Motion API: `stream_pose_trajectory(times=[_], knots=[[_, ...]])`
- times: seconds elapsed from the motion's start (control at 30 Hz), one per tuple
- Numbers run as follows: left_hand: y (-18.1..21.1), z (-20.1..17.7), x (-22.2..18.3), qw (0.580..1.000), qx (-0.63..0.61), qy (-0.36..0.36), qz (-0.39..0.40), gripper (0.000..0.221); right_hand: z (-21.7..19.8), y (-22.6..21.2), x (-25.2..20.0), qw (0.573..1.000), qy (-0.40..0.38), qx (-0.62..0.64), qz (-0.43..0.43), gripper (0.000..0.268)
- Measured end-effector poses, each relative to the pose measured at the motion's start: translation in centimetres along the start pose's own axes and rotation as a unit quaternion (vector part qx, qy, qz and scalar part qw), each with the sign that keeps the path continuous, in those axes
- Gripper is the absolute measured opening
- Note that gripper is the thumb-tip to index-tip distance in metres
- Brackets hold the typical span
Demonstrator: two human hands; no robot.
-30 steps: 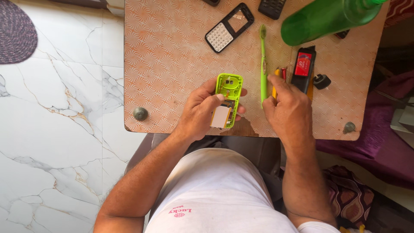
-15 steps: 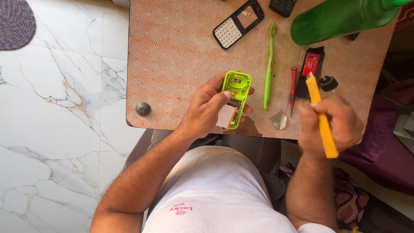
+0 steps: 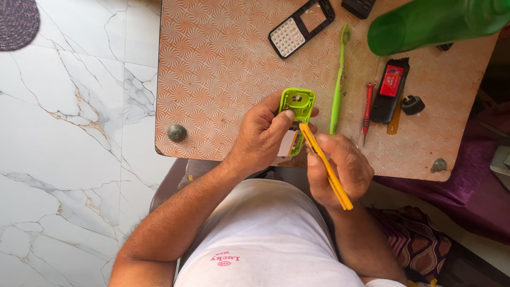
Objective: The person cleans the internal plastic housing of a mobile phone with a toothbrush after dipping it in a bottle, then uses a utility knife to scrape residue from the same part. They handle several phone components including batteries and phone shells on a workbench.
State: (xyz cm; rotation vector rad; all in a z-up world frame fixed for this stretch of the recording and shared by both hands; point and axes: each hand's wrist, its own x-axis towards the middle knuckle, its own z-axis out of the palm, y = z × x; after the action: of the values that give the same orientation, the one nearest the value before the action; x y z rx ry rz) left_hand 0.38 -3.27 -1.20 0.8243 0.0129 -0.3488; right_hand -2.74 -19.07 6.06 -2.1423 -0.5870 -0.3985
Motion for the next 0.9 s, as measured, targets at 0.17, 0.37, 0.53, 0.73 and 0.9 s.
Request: stream_pose_trajectory(times=[0.17,0.37,0.53,0.73,0.9], knots=[[-0.2,0.0,0.4,0.996,-0.076,0.033,-0.022,0.03,1.4,1.1,-0.1,0.998,0.027,-0.051,0.011,0.019],[-0.3,0.7,0.3,0.998,0.008,0.065,0.025,0.029,2.8,1.9,-0.3,0.995,0.068,0.043,0.062,0.016],[0.0,0.8,-0.3,0.991,0.092,0.057,0.073,0.027,3.0,2.3,-0.3,0.998,0.062,0.019,0.027,0.017],[-0.4,0.7,-0.3,0.994,0.083,0.058,0.049,0.027,3.2,2.3,-0.5,0.996,0.071,0.048,-0.016,0.019],[-0.6,0.6,-0.4,0.998,0.022,0.047,0.022,0.027,2.8,2.3,-0.3,0.996,0.071,0.057,-0.022,0.018]])
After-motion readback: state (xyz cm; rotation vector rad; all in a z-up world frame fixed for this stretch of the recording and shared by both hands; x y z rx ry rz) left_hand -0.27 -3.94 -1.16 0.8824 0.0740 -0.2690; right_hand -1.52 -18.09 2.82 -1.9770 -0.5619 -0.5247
